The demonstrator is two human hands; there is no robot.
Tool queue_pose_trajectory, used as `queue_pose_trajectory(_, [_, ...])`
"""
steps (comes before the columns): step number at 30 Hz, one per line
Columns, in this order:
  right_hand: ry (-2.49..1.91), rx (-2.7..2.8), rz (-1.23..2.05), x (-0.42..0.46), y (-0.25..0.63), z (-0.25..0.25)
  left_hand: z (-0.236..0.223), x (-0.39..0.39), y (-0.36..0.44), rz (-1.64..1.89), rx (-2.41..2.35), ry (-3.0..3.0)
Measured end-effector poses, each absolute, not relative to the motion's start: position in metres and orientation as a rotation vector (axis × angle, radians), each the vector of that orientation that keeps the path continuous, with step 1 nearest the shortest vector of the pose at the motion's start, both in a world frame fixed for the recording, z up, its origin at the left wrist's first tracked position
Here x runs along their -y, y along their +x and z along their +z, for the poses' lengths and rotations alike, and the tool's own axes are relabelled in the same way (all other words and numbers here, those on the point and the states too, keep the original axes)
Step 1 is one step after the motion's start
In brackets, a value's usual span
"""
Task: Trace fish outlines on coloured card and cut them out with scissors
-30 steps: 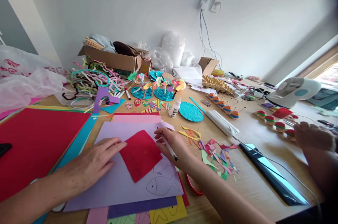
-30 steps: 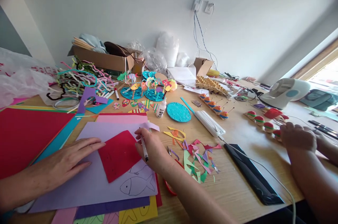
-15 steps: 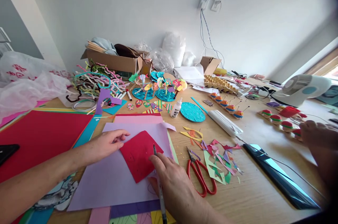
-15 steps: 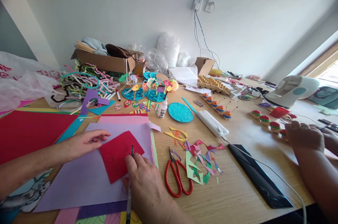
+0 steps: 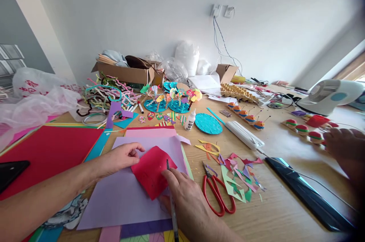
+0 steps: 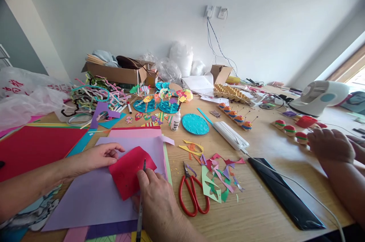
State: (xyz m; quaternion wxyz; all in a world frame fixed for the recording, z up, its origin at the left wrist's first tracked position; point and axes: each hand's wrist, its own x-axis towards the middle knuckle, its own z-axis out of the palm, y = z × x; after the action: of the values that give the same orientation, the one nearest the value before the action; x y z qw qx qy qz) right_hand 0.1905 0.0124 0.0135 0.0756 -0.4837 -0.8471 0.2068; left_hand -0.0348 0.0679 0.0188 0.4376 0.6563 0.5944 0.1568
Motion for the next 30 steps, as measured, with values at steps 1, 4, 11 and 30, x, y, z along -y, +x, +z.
queue_pose_trajectory(1, [-1.444,2.541,0.615,-0.012,0.191,0.013,0.020,-0.068,-0.033,0.395,-1.479,1.625])
queue_pose_trajectory(4, [-1.424,2.527,0.602,-0.012,0.193,0.010,0.021,-0.070,-0.029,0.420,-1.459,1.608])
queue_pose_trajectory(11, [-1.356,2.348,0.672,-0.016,0.206,0.013,0.021,-0.060,-0.039,0.479,-1.466,1.470])
queue_pose_trajectory(30, [-1.122,1.846,1.187,-0.024,0.202,0.011,-0.012,0.022,-0.024,0.916,-1.076,0.815])
